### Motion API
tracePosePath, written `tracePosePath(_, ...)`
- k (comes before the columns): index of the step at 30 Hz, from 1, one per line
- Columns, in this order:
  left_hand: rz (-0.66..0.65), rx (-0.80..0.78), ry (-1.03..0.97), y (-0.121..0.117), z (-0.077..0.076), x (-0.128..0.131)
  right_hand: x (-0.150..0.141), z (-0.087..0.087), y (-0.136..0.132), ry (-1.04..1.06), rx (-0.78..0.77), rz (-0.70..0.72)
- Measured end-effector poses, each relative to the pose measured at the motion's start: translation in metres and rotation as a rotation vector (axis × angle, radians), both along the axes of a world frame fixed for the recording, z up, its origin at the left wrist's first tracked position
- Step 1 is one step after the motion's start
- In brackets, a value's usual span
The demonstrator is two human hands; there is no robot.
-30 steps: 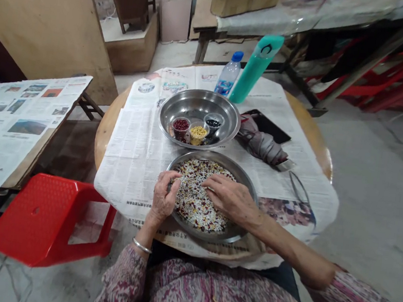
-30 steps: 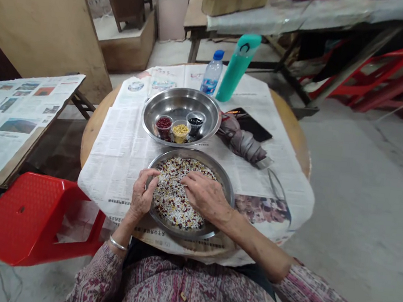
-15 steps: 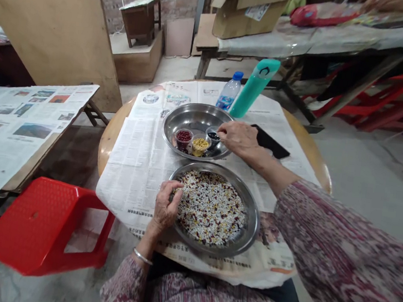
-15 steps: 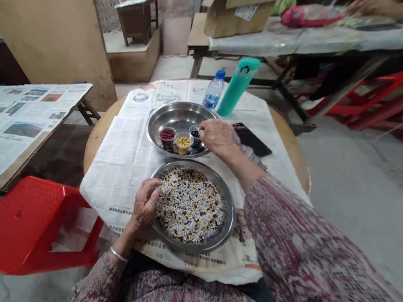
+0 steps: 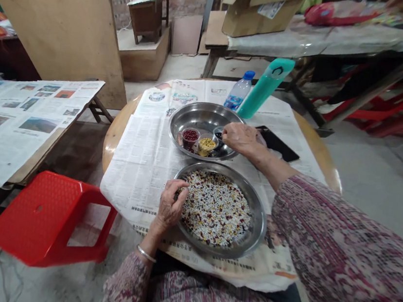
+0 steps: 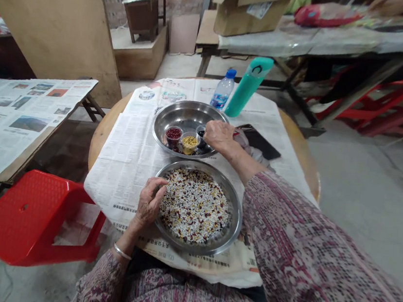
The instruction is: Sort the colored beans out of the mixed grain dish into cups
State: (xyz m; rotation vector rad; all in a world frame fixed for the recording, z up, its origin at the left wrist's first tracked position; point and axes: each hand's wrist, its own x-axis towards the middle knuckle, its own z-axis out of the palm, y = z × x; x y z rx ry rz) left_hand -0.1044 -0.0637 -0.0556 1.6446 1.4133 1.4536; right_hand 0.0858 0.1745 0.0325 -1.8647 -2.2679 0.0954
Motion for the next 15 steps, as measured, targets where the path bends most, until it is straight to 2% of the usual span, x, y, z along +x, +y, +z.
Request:
tracePosePath(4,0.002,0.008,0.004,0.000,0.000,0.000,0.007,0.013,-0.025,0.071,0.047,0.025)
tracePosePath(7,0.000,0.016,0.009,0.000,0.000,0.000,0.013,0.014,-0.073,0.138,0.094,0.115)
tracePosePath(9,-0.003,0.021,0.012,0.001,0.000,0.000,0.014,0.003,-0.117,0.216,0.073,0.275)
tracePosePath(11,-0.006,0.030,0.013,0.001,0.002,0.000,0.010,-0.017,-0.163,0.233,0.019,0.425)
tracePosePath(12,-0.008,0.033,0.014,0.001,0.003,0.000,0.008,-0.028,-0.183,0.227,0.016,0.571)
tracePosePath(13,-0.008,0.034,0.018,0.001,0.004,0.000,0.005,-0.040,-0.200,0.201,0.037,0.678)
tracePosePath(15,-0.003,0.030,0.034,0.001,0.006,0.000,0.003,-0.058,-0.220,0.121,0.080,0.777)
